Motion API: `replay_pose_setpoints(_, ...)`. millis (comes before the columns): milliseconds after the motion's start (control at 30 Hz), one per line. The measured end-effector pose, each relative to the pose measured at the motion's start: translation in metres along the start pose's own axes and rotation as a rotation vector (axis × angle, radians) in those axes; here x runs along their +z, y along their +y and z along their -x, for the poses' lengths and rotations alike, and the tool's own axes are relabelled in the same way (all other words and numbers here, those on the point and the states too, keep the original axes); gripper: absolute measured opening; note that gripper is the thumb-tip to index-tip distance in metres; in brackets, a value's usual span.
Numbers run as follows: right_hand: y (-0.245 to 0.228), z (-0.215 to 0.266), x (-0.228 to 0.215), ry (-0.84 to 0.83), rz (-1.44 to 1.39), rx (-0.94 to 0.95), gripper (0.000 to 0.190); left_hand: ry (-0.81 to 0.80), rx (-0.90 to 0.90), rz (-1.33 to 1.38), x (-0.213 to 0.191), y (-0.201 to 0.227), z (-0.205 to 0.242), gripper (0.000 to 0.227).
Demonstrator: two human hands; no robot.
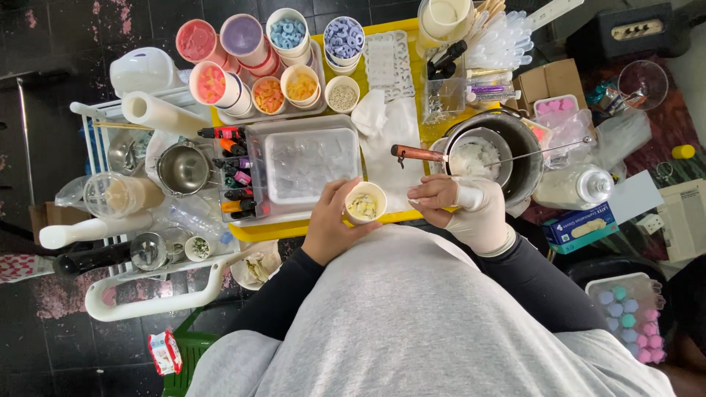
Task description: Placing decorative wax shapes into a small gold-colored container on a workstation filled with candle supplies.
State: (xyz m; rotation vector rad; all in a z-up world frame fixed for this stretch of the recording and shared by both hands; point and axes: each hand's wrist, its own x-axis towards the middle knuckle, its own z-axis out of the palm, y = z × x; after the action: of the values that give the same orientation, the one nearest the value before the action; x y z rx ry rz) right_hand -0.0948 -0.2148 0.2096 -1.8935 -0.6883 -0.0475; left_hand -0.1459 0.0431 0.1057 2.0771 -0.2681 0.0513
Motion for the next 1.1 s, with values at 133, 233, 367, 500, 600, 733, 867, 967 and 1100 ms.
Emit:
replay_pose_setpoints(133,0.003,0.007,0.003,0.066,-0.047,0.054,0.019,-0.036,0.001,-0.118,0.025,-0.019,-0.012,0.083)
replay_pose_setpoints(233,-0.001,0.008,0.005,0.154,0.030,0.059,0.017,-0.059,0.056,-0.242,0.043,-0.030,-0.025,0.084)
replay_pose_setpoints(367,-0.005,0.010,0.005,0.175,0.098,0.098,0.016,-0.138,0.110,-0.378,0.062,-0.050,-0.035,0.087)
replay_pose_setpoints(500,-0.003,0.012,0.002,0.114,0.125,0.033,0.015,-0.180,0.132,-0.521,0.069,-0.058,-0.037,0.091)
replay_pose_setpoints(600,0.000,0.013,0.002,0.093,0.165,-0.027,0.018,-0.175,0.147,-0.555,0.057,-0.045,-0.036,0.093)
replay_pose_setpoints(733,0.002,0.007,0.004,0.105,0.275,-0.168,0.024,-0.117,0.172,-0.536,0.037,-0.017,-0.032,0.078)
replay_pose_setpoints(867,0.002,0.001,0.004,0.108,0.436,-0.363,0.031,-0.073,0.069,-0.207,0.009,0.025,-0.031,0.027)
replay_pose_setpoints(967,0.003,-0.005,0.006,0.088,0.416,-0.428,0.033,-0.137,-0.058,0.195,-0.009,0.044,-0.032,0.019)
replay_pose_setpoints(1100,0.005,-0.010,0.014,0.055,0.348,-0.462,0.033,-0.335,-0.143,0.618,-0.025,0.063,-0.030,0.021)
